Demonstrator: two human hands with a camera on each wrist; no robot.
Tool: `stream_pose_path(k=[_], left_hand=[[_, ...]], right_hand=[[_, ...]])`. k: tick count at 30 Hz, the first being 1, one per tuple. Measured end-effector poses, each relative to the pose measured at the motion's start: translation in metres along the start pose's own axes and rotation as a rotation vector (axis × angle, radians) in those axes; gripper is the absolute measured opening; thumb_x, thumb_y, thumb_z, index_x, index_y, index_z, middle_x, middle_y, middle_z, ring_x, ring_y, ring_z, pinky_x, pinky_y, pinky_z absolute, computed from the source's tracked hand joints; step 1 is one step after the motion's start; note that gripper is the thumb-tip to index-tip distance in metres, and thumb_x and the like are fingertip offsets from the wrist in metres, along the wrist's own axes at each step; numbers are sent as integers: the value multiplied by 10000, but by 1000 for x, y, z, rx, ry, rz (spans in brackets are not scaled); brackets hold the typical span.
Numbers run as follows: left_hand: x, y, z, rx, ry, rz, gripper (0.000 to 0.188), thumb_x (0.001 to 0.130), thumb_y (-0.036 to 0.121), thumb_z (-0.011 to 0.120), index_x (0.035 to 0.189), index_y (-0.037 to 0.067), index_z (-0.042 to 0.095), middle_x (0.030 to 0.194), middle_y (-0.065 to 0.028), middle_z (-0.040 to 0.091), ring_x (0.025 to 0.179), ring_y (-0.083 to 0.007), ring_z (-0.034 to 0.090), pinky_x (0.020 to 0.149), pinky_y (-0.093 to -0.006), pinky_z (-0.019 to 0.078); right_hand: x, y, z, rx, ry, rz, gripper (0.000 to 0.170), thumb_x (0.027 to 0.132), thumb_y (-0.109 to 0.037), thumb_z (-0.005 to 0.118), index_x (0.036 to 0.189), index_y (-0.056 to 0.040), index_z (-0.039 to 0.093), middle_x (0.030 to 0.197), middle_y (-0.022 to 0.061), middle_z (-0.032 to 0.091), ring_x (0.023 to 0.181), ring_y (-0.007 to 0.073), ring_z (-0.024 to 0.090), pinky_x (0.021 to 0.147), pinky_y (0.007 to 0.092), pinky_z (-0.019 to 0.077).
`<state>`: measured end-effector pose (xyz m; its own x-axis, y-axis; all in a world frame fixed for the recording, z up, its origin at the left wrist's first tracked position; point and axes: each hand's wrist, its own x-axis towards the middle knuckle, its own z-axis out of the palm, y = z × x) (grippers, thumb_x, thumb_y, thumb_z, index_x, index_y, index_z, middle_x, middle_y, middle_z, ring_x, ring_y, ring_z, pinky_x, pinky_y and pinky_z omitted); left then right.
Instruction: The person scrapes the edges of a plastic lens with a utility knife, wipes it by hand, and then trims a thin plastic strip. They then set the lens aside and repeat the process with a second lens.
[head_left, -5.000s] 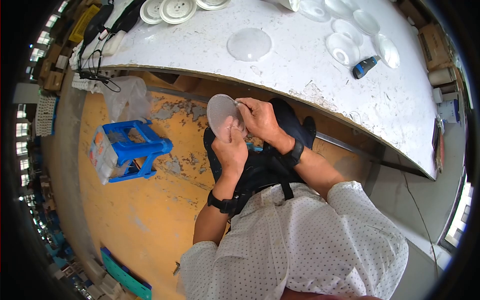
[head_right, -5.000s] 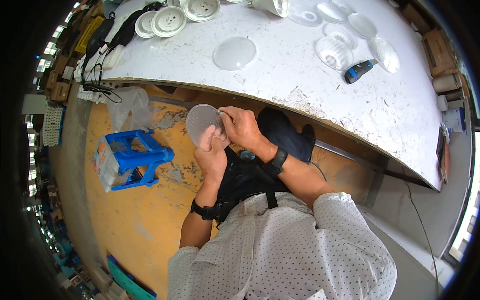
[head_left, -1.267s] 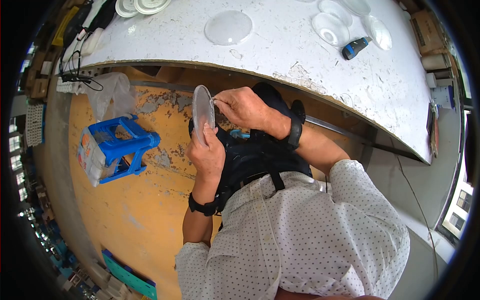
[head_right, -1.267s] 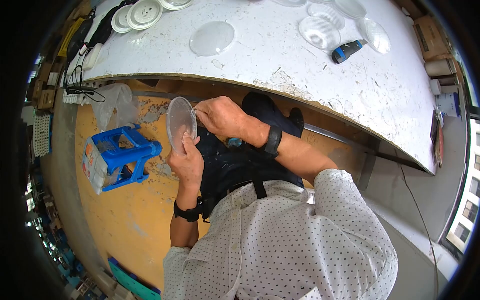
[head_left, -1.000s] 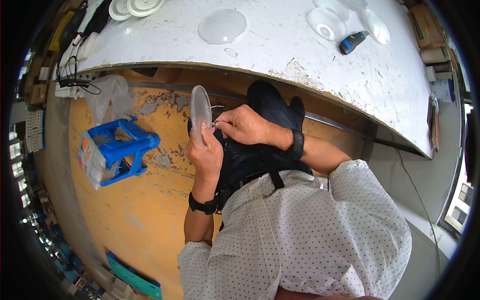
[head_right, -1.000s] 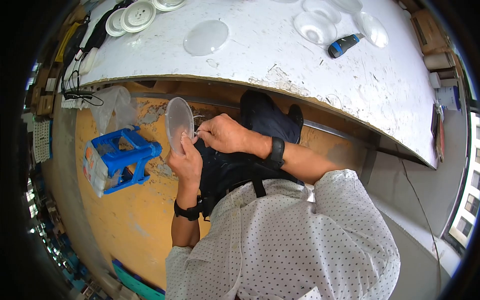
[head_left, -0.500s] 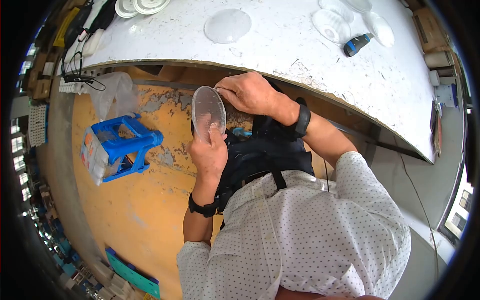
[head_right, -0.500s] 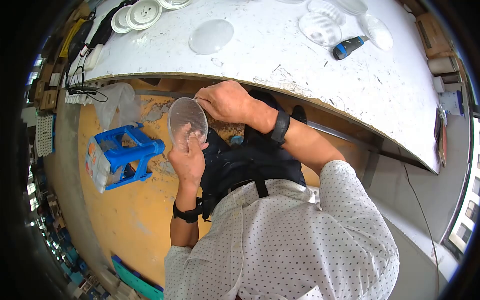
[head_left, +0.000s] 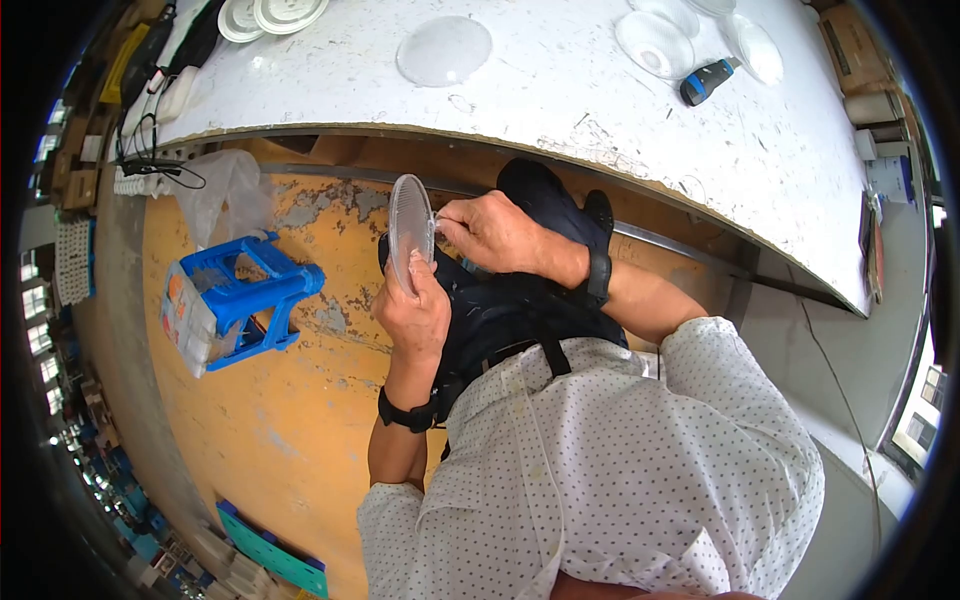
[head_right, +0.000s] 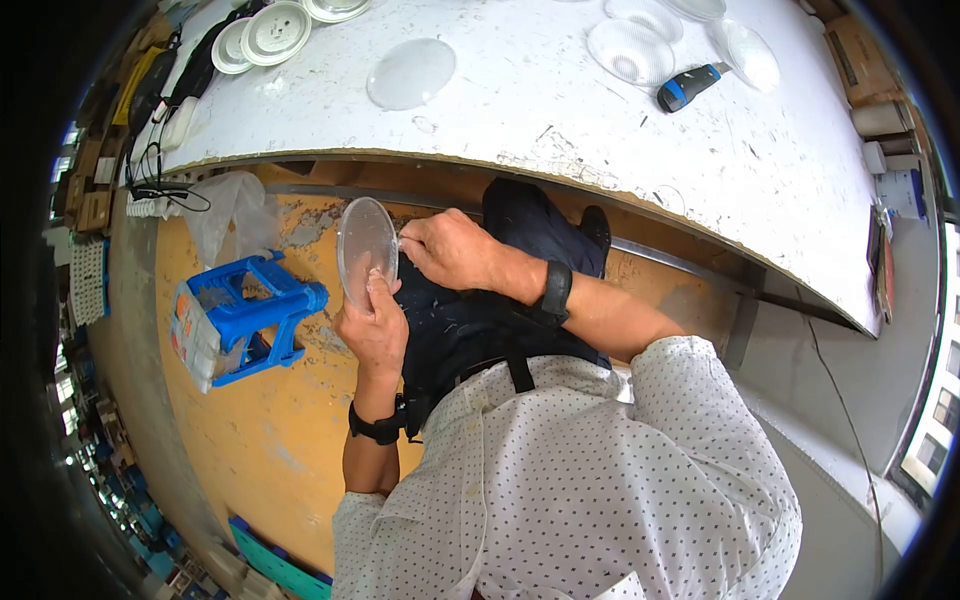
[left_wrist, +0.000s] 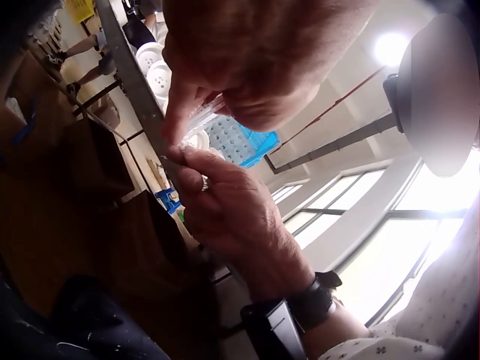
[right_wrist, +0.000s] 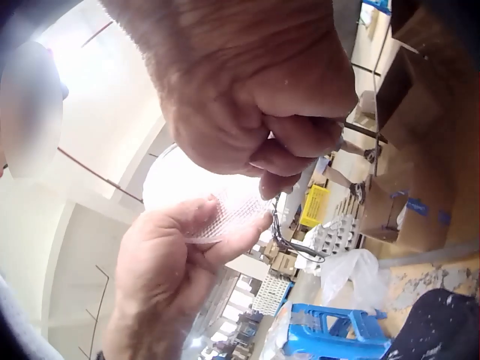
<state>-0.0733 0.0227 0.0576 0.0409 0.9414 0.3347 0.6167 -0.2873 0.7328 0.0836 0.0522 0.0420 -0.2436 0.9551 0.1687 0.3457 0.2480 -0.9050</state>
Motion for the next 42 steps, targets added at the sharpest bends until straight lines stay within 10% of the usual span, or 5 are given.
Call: stream_pose_path(k=[9, 19, 26, 31, 42], left_hand=[[4, 2, -1, -279, 67, -133, 261, 887, 36, 522, 1102, -106, 562, 866, -221, 669, 728, -252, 694, 606, -309, 563], [3, 5, 0, -544, -4, -353, 268, 909, 5, 486, 1155, -85, 543, 1015, -212, 620, 883, -249, 648, 712, -341, 598], [1, -10, -10, -822, -110, -431, 228, 914, 15, 502, 1093, -118, 553, 1069, -206, 585, 951, -290, 623, 741, -400, 602], [-1, -18, -10, -796, -173, -350, 230, 909, 23, 518, 1098, -101, 561, 1058, -199, 596, 943, -283, 626, 740, -395, 598], [4, 21, -16, -871, 22, -368, 246, 929, 52, 498, 1123, -96, 525, 979, -173, 645, 868, -218, 657, 764, -319, 565]], right_hand=[[-10, -1, -10, 200, 94, 249, 154, 876, -136, 623, 887, 17, 629, 683, 12, 590, 621, 48, 494, 541, 238, 441], [-3, -4, 15, 528, 122, 492, 191, 869, -159, 648, 828, 25, 617, 675, -4, 582, 622, 39, 497, 531, 232, 435], [11, 11, -14, -20, 560, -179, 149, 831, -6, 594, 974, 4, 634, 827, 108, 609, 658, 93, 537, 547, 246, 435], [1, -21, -36, 149, 331, -11, 322, 790, 16, 599, 1110, -17, 618, 1059, 124, 539, 652, 187, 556, 612, 257, 478], [-7, -11, -13, -202, 429, -391, 252, 623, -12, 679, 875, -6, 682, 726, 88, 644, 618, 234, 610, 563, 317, 506]])
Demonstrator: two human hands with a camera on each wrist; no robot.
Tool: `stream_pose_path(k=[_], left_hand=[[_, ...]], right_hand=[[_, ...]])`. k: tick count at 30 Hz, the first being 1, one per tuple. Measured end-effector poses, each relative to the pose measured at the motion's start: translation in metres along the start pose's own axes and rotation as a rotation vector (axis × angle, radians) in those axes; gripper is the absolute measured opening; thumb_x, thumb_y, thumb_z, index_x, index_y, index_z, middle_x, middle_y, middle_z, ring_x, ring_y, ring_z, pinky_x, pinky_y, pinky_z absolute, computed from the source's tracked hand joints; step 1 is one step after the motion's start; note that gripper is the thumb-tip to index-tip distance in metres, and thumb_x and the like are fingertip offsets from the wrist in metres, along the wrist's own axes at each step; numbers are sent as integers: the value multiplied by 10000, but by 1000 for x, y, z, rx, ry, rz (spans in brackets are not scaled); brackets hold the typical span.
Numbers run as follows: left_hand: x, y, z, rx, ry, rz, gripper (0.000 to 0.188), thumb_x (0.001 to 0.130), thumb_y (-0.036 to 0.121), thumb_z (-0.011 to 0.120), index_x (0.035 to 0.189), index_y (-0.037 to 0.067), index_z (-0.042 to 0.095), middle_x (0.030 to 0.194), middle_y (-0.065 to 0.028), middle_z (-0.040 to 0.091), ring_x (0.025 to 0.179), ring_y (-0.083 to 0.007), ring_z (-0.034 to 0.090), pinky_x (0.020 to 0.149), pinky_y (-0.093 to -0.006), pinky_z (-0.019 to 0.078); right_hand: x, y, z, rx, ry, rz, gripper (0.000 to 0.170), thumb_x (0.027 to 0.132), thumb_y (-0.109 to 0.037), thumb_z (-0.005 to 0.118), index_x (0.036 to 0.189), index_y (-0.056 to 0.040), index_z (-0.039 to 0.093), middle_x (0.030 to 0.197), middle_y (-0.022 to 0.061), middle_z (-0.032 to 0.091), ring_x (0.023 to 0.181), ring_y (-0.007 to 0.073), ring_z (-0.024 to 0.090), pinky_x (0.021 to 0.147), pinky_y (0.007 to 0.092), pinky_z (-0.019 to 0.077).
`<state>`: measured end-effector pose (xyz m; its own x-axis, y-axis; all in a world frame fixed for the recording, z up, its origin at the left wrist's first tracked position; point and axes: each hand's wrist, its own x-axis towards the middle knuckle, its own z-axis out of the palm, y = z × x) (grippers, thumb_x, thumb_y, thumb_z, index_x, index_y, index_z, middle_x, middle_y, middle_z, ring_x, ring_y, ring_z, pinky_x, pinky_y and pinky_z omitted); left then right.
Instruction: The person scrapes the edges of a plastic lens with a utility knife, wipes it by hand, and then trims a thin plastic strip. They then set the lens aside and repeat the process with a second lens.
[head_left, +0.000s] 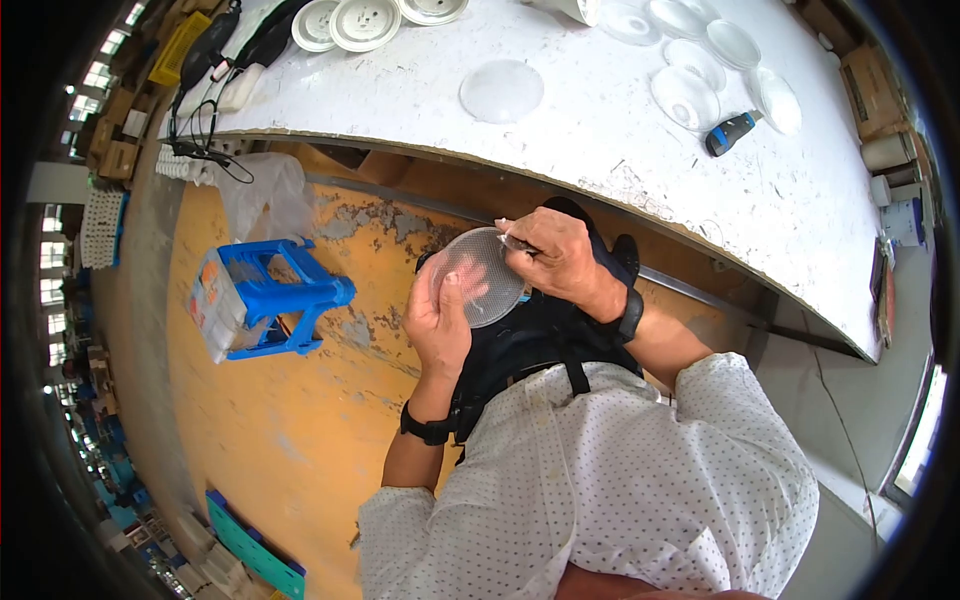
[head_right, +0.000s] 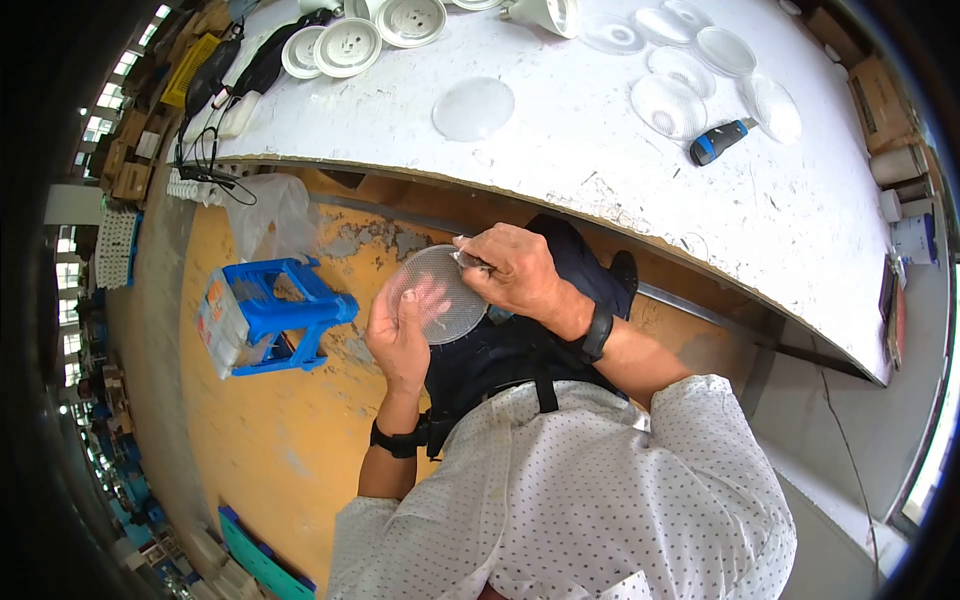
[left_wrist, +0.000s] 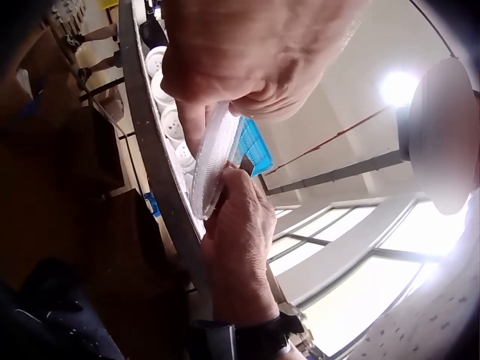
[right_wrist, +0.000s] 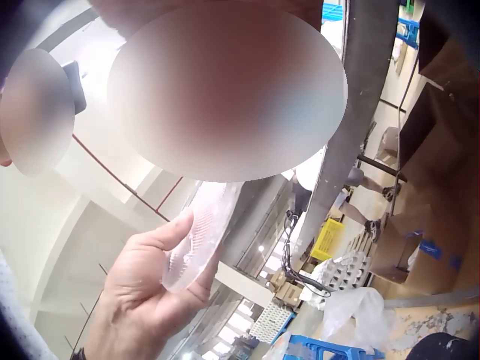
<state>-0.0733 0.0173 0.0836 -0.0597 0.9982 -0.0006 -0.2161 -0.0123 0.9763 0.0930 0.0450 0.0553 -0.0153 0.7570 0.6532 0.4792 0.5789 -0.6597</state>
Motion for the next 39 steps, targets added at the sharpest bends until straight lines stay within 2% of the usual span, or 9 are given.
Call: stream_pose_path(k=[7, 9, 16, 22, 26, 30, 32, 36, 39], left_hand=[[-4, -5, -9, 184, -152, -8, 208, 932, 61, 498, 1068, -86, 554, 943, -151, 657, 852, -180, 655, 756, -295, 546], [-3, 1, -9, 467, -242, 26, 183, 926, 70, 517, 1026, -69, 583, 902, -124, 665, 821, -143, 645, 721, -271, 530], [0, 3, -8, 342, -169, 22, 167, 923, 80, 529, 998, -51, 600, 862, -106, 669, 784, -121, 646, 696, -261, 528], [1, 3, 2, 509, -92, 278, 204, 935, 75, 497, 1003, -92, 593, 924, -147, 671, 793, -170, 669, 674, -270, 548], [9, 6, 10, 690, 15, 585, 203, 933, 70, 491, 985, -93, 601, 857, -164, 687, 739, -199, 686, 653, -281, 555], [14, 5, 13, 733, 71, 697, 202, 931, 72, 497, 990, -86, 607, 809, -159, 691, 708, -208, 689, 650, -284, 555], [12, 1, 11, 769, 72, 724, 205, 929, 66, 499, 1028, -86, 594, 884, -166, 686, 777, -204, 686, 693, -284, 552], [14, 7, 3, 512, -31, 301, 216, 929, 55, 497, 1067, -95, 568, 975, -162, 666, 846, -203, 672, 738, -285, 545], [21, 15, -5, 268, -159, -21, 188, 905, 40, 543, 1058, -60, 587, 918, -104, 676, 831, -153, 662, 695, -265, 528]], right_hand=[[12, -3, -10, -29, -16, -83, 230, 604, 5, 703, 833, 6, 679, 717, 94, 650, 583, 217, 598, 520, 303, 471], [16, -8, -10, -1, -144, -142, 255, 588, -64, 742, 832, -20, 678, 742, 78, 658, 648, 226, 617, 576, 317, 511], [25, 4, -2, 214, -222, -176, 236, 617, -21, 744, 842, 4, 680, 768, 106, 676, 676, 219, 651, 553, 293, 500], [8, -2, 12, 100, 113, 224, 164, 675, -5, 646, 834, 5, 682, 723, 125, 664, 590, 201, 644, 545, 268, 515], [2, -11, 24, 274, 227, 592, 156, 735, -17, 621, 879, 7, 678, 645, 53, 626, 556, 41, 528, 501, 211, 446], [5, -24, 24, 426, 201, 918, 176, 806, -55, 606, 950, 13, 682, 690, -20, 630, 614, 3, 485, 525, 184, 422], [4, -22, 21, 454, 190, 906, 187, 825, -73, 604, 968, 20, 680, 722, -35, 634, 627, 4, 484, 539, 179, 422], [-1, -7, 15, 402, 153, 807, 186, 791, -56, 617, 948, 16, 684, 702, 8, 651, 603, 34, 530, 537, 213, 449], [0, 4, 2, 3, -46, 258, 229, 705, -6, 613, 924, 10, 681, 665, 132, 609, 596, 181, 621, 555, 281, 493]])
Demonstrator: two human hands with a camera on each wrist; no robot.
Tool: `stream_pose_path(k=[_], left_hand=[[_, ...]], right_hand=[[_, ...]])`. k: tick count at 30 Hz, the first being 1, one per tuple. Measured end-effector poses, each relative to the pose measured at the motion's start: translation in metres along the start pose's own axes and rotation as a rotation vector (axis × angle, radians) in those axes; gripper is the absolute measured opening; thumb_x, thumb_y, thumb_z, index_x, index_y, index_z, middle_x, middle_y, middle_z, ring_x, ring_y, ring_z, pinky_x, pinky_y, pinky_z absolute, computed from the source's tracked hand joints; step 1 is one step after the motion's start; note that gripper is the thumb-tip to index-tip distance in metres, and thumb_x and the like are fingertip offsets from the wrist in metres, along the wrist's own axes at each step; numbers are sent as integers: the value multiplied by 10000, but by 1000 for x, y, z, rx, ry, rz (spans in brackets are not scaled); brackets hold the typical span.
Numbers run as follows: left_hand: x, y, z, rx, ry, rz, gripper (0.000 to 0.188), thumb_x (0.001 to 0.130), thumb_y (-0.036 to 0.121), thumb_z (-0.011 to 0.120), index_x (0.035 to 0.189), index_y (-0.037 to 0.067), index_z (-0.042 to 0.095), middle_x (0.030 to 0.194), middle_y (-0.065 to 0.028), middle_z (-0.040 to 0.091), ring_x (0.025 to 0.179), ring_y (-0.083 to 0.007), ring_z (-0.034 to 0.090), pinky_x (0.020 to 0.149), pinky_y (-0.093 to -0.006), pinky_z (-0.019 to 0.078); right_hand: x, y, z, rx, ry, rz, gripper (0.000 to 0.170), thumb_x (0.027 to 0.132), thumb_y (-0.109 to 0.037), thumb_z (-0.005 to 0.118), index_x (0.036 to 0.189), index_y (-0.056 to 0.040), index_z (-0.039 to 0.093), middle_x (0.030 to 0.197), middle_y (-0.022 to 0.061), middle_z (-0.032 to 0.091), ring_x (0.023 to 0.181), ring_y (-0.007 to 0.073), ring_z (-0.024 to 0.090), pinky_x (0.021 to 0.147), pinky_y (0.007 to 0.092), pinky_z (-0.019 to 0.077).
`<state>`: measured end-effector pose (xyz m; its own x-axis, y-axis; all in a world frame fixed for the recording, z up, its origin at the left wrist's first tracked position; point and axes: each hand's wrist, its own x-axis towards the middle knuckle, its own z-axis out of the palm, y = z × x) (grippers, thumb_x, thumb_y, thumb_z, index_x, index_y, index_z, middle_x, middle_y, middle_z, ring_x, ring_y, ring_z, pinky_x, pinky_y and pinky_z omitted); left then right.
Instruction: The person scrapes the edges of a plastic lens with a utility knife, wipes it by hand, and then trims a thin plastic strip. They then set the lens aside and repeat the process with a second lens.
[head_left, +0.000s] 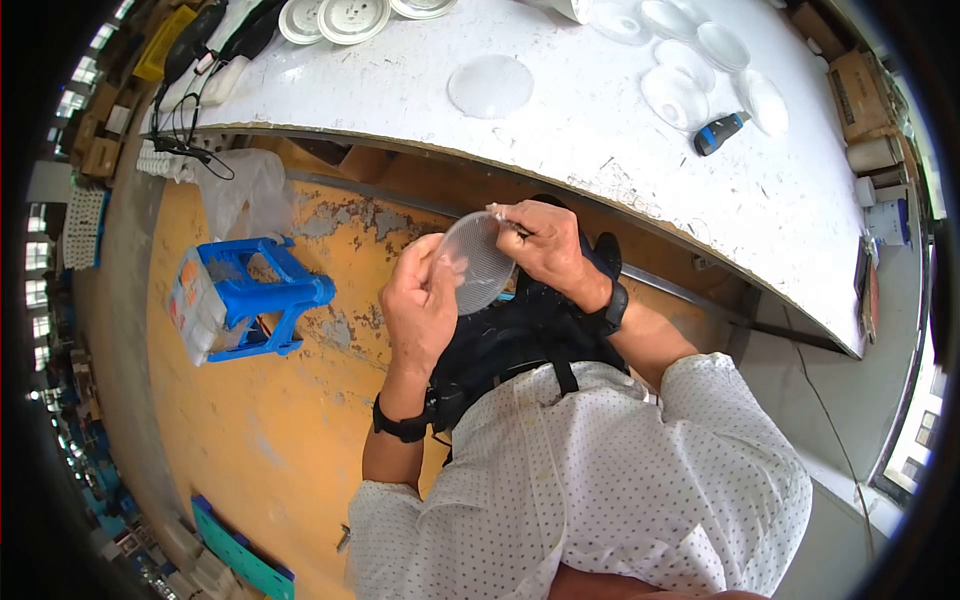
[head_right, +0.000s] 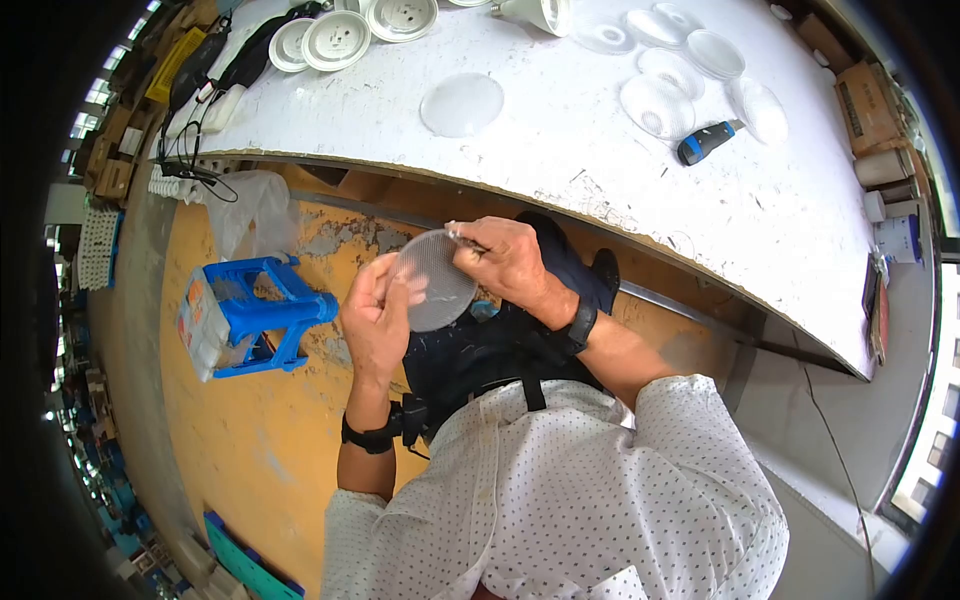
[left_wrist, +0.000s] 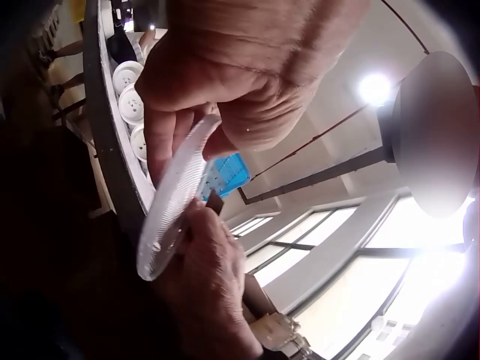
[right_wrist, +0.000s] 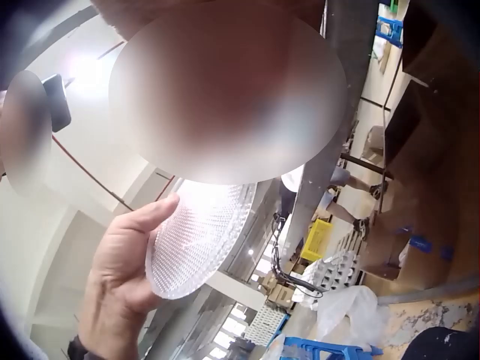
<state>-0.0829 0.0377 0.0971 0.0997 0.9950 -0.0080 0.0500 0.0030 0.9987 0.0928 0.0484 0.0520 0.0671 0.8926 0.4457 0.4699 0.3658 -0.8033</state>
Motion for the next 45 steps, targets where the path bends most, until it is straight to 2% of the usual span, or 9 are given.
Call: stream_pose_path(k=[4, 6, 14, 16, 21, 25, 35, 40, 45], left_hand=[[7, -9, -2, 71, -68, -6, 160, 883, 26, 577, 1024, -37, 615, 938, -133, 685, 838, -188, 676, 704, -277, 536], [6, -10, -4, 509, 59, 508, 155, 845, -5, 617, 998, -26, 636, 958, -173, 682, 857, -238, 684, 720, -295, 542], [18, -11, -7, 394, 97, 715, 201, 808, -36, 645, 1009, -18, 646, 975, -187, 676, 910, -267, 674, 769, -306, 536], [18, -7, -7, 364, 82, 713, 192, 814, -31, 641, 1006, -20, 647, 973, -183, 677, 922, -266, 671, 780, -307, 534], [10, 13, -2, 219, -163, 400, 177, 846, 14, 633, 1017, -32, 645, 1004, -161, 678, 947, -200, 654, 835, -298, 506], [6, 12, 5, 45, 342, 378, 202, 899, 39, 564, 1064, -69, 604, 980, -162, 677, 957, -197, 630, 838, -301, 497], [-23, 28, 30, -298, -73, -119, 157, 884, 116, 608, 863, -35, 571, 608, -70, 622, 456, -66, 560, 375, -156, 385], [-22, 31, 16, -64, -192, -71, 146, 864, 84, 603, 773, -13, 543, 601, -75, 630, 441, -67, 550, 373, -186, 406], [-23, 35, 10, 17, -538, -163, 100, 848, 51, 603, 812, -10, 532, 597, -72, 610, 433, -74, 543, 365, -179, 404]], right_hand=[[7, -1, -11, 95, -46, -142, 248, 742, -22, 610, 982, 7, 670, 760, 148, 655, 663, 214, 652, 599, 305, 519], [20, -5, -35, 147, -49, 112, 242, 791, -63, 605, 1019, -14, 669, 837, 172, 671, 708, 244, 667, 651, 318, 537], [54, 39, -98, -1035, 32, -110, 434, 779, -262, 694, 1144, -46, 599, 1102, 165, 600, 1027, 305, 565, 822, 399, 475], [46, 22, -89, -620, -15, -123, 452, 763, -231, 715, 1155, -41, 592, 1123, 175, 586, 1014, 306, 570, 829, 395, 476], [20, -23, -39, 248, -290, -168, 308, 773, -100, 714, 1056, -10, 631, 972, 156, 639, 877, 263, 623, 744, 324, 500], [8, -23, -25, 55, -10, -267, 180, 761, -5, 682, 940, -13, 666, 770, 115, 634, 640, 255, 594, 554, 325, 476], [-15, -31, -11, -213, 168, -535, 479, 599, 10, 719, 1066, -68, 645, 872, 42, 637, 606, 183, 541, 491, 271, 455], [-21, -40, -24, 185, -275, -223, 942, 646, -167, 814, 1418, -54, 287, 1387, 221, 309, 1275, 368, 330, 1030, 411, 315], [-13, -42, -38, 341, -536, -16, 1255, 593, -236, 855, 1475, -115, -30, 1448, 223, 182, 1340, 347, 247, 1021, 462, 349]])
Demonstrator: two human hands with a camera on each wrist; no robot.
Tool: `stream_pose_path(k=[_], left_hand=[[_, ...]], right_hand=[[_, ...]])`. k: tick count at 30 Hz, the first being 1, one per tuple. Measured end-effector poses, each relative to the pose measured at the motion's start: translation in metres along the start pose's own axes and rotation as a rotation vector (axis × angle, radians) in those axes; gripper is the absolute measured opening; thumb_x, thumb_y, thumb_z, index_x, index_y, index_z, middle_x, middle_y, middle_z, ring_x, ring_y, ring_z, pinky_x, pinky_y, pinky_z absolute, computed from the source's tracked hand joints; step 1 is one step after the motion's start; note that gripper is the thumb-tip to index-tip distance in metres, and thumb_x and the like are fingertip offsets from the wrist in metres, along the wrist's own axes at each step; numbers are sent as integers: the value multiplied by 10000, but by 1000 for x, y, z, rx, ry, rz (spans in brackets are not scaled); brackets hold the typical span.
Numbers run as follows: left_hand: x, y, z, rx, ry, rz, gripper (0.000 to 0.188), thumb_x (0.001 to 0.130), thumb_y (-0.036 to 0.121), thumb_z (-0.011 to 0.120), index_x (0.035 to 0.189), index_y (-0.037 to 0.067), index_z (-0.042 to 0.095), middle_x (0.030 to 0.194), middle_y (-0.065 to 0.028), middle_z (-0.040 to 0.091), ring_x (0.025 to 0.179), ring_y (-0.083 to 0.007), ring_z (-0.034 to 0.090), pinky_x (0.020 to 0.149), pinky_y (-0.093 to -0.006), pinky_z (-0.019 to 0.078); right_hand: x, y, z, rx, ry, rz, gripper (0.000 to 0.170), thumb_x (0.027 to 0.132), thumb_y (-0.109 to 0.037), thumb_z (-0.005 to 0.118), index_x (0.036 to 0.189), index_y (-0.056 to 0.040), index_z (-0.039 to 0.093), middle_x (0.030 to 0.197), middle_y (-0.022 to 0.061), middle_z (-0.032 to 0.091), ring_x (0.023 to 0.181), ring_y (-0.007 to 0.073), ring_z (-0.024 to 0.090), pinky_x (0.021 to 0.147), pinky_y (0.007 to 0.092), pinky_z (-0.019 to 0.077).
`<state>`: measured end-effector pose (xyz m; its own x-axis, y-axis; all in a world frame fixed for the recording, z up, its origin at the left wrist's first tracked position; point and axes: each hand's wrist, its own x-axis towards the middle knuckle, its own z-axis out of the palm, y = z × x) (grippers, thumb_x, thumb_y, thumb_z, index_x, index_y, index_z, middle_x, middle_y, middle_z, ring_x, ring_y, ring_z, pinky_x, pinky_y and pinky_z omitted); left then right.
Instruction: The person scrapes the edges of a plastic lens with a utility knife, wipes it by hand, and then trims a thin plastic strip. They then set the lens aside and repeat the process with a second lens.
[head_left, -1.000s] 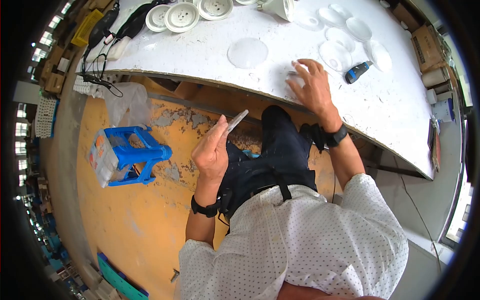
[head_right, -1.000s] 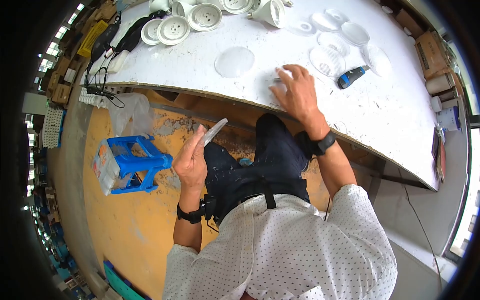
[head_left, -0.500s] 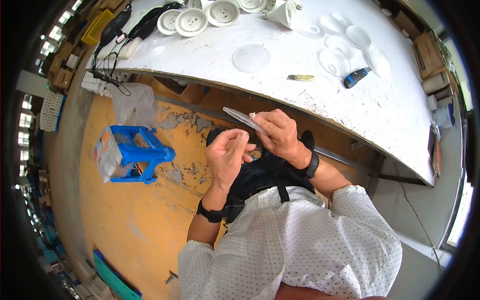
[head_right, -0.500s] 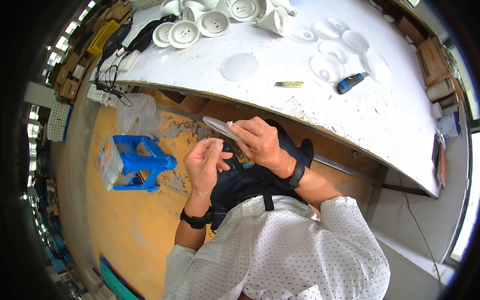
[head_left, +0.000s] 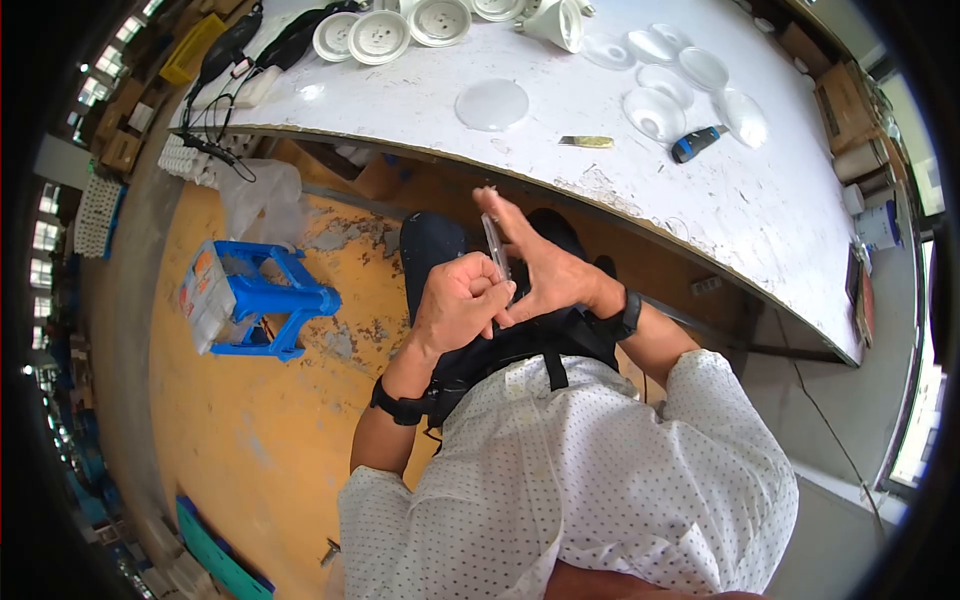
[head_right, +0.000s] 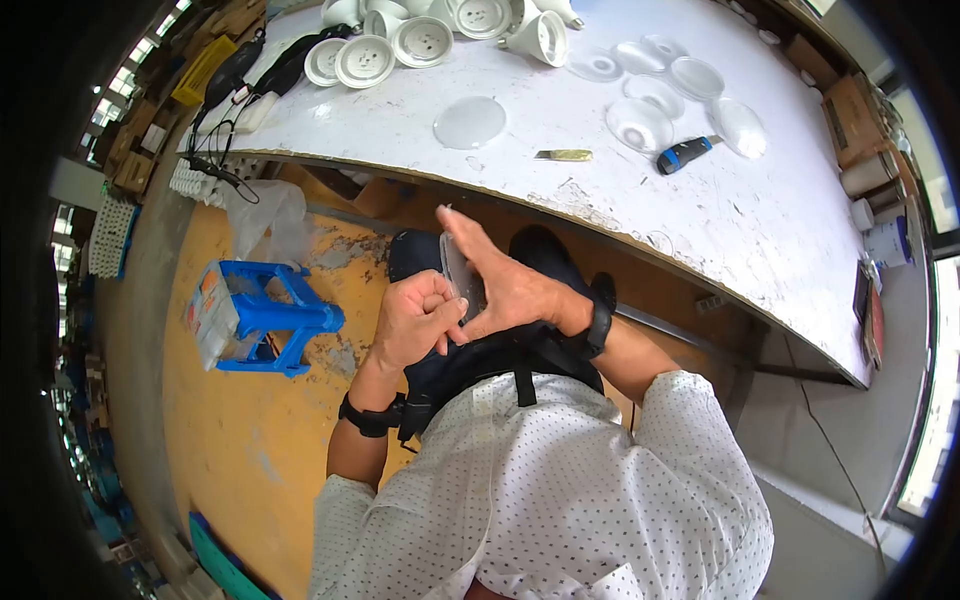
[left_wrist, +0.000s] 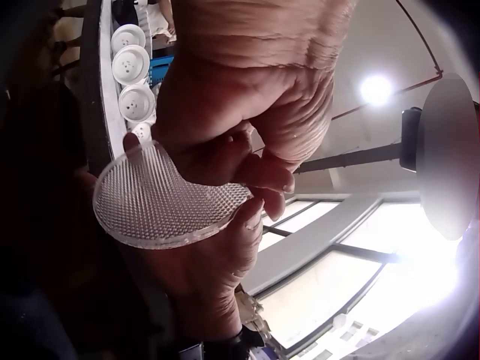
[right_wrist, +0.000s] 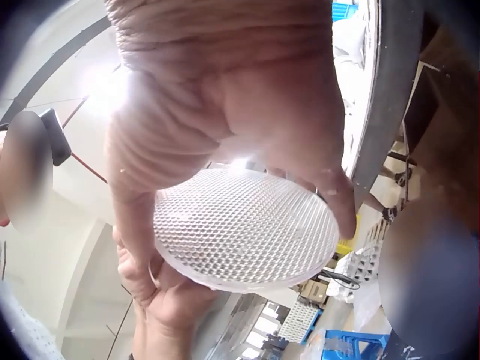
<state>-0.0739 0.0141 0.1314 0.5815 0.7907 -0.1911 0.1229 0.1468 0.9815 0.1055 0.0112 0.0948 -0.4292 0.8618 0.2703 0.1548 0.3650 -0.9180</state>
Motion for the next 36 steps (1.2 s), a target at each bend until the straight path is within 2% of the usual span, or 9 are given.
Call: stream_pose_path(k=[2, 4, 6, 9, 13, 18, 22, 31, 36], left_hand=[[0, -1, 0, -33, -18, 7, 94, 847, 52, 597, 818, -12, 536, 600, -84, 616, 422, -75, 536, 362, -178, 402], [-1, -5, 0, -64, -28, 11, 89, 846, 54, 591, 824, -15, 539, 602, -97, 623, 410, -75, 530, 360, -176, 399], [-2, -18, 0, -376, 20, 9, 78, 848, 57, 567, 843, -19, 549, 607, -120, 633, 381, -76, 507, 352, -168, 387], [-4, -27, -1, -453, 12, 17, 86, 847, 65, 558, 857, -20, 555, 606, -128, 635, 362, -76, 486, 344, -162, 376], [-2, -29, -4, -503, 20, -21, 71, 834, 47, 549, 857, -20, 557, 605, -131, 633, 354, -77, 476, 339, -160, 368], [-2, -33, -8, -482, 31, -47, 56, 814, 7, 516, 830, -28, 556, 602, -136, 629, 348, -88, 480, 333, -167, 370], [-4, -33, -9, -529, 40, -96, 78, 789, 8, 512, 815, -60, 542, 635, -178, 643, 384, -82, 491, 355, -181, 388], [11, -26, -22, -679, 74, -224, 109, 815, 42, 505, 827, -41, 574, 570, -99, 586, 351, -93, 460, 331, -175, 363], [27, -29, -31, -739, -84, -282, 142, 852, 96, 515, 803, -20, 581, 526, -44, 533, 357, -69, 413, 332, -185, 336]], right_hand=[[1, 3, 7, 248, -84, 18, 1270, 583, -253, 858, 1475, -135, -37, 1446, 213, 186, 1336, 342, 249, 993, 478, 392], [-1, 6, 11, 224, -65, 31, 1257, 583, -271, 853, 1476, -147, -23, 1419, 210, 221, 1315, 337, 274, 973, 481, 420], [-1, 9, 12, 84, 48, -8, 1230, 594, -302, 842, 1477, -136, 2, 1386, 206, 259, 1289, 339, 305, 972, 485, 408], [-2, 8, 15, 40, 61, -6, 1193, 613, -326, 826, 1477, -123, 29, 1359, 207, 284, 1282, 343, 314, 980, 476, 391], [-1, 7, 17, 18, 86, -17, 1167, 622, -313, 814, 1475, -101, 47, 1361, 220, 290, 1280, 356, 317, 1002, 463, 362], [-2, 17, 22, -191, 113, -185, 1101, 614, -247, 804, 1454, -47, 121, 1349, 256, 309, 1257, 401, 339, 1035, 443, 329], [-6, 16, 28, -203, 114, -130, 1045, 615, -220, 802, 1437, -34, 183, 1345, 257, 312, 1253, 405, 343, 1035, 443, 327], [0, 13, 22, -390, 84, -304, 1083, 493, -132, 811, 1422, -126, 253, 1351, 217, 320, 1183, 458, 365, 974, 530, 361], [-3, 17, 16, -488, 20, -394, 1226, 435, -120, 821, 1459, -170, 149, 1377, 199, 311, 1175, 449, 383, 964, 527, 373]])
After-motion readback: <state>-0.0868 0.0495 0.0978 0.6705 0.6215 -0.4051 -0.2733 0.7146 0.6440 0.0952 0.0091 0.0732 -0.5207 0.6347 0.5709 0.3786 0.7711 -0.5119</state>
